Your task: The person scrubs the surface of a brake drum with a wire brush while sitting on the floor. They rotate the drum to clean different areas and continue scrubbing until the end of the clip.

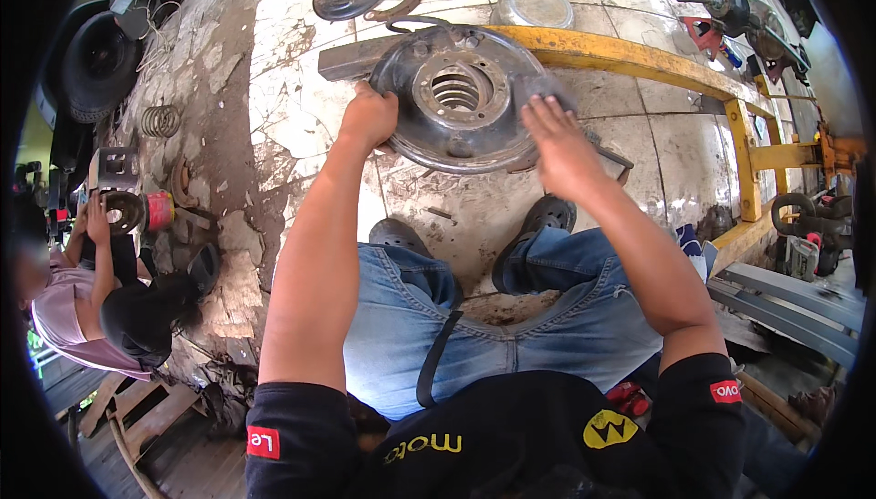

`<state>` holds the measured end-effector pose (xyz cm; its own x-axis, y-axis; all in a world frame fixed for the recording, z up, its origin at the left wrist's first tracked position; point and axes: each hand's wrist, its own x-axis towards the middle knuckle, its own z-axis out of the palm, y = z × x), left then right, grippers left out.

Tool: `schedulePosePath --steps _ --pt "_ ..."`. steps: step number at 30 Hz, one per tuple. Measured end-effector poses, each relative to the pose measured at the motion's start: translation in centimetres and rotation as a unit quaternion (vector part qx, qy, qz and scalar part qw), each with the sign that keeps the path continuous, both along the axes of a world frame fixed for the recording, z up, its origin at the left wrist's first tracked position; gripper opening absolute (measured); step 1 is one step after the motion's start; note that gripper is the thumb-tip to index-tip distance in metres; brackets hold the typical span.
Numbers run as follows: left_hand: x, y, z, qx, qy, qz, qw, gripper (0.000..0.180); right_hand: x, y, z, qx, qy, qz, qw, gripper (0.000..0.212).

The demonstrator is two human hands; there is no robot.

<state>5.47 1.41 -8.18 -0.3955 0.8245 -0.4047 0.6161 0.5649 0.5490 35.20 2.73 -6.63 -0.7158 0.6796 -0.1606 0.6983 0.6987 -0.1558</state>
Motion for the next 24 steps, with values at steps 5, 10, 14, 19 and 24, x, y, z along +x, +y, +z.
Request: schedulePosePath --steps 5,10,14,19,24 --pt "-0.3 -0.2 -0.1 0.011 0.015 0.024 1.0 0.063 -0.1 -0.9 2.1 -0.104 0.044 0.06 0.992 0.067" --pt "-0.8 0.0 -0.5 0.023 0.042 0.008 0.999 0.062 -1.0 -2.1 1.4 -0.026 0.01 0.013 1.0 0.064" --pt "-0.5 -0.1 0.1 0.019 0.036 0.004 0.999 0.061 0.4 -0.1 0.4 -0.008 0.037 0.015 0.999 0.066" --pt "-1.3 0.0 -0.9 0.099 0.095 -0.041 0.99 0.058 1.2 4.0 -2.2 -0.022 0.163 -0.074 0.984 0.059" --pt "-0.2 0.2 0.4 0.042 -0.007 0.02 0.999 0.056 1.2 3.6 -1.4 0.003 0.148 -0.095 0.984 0.06"
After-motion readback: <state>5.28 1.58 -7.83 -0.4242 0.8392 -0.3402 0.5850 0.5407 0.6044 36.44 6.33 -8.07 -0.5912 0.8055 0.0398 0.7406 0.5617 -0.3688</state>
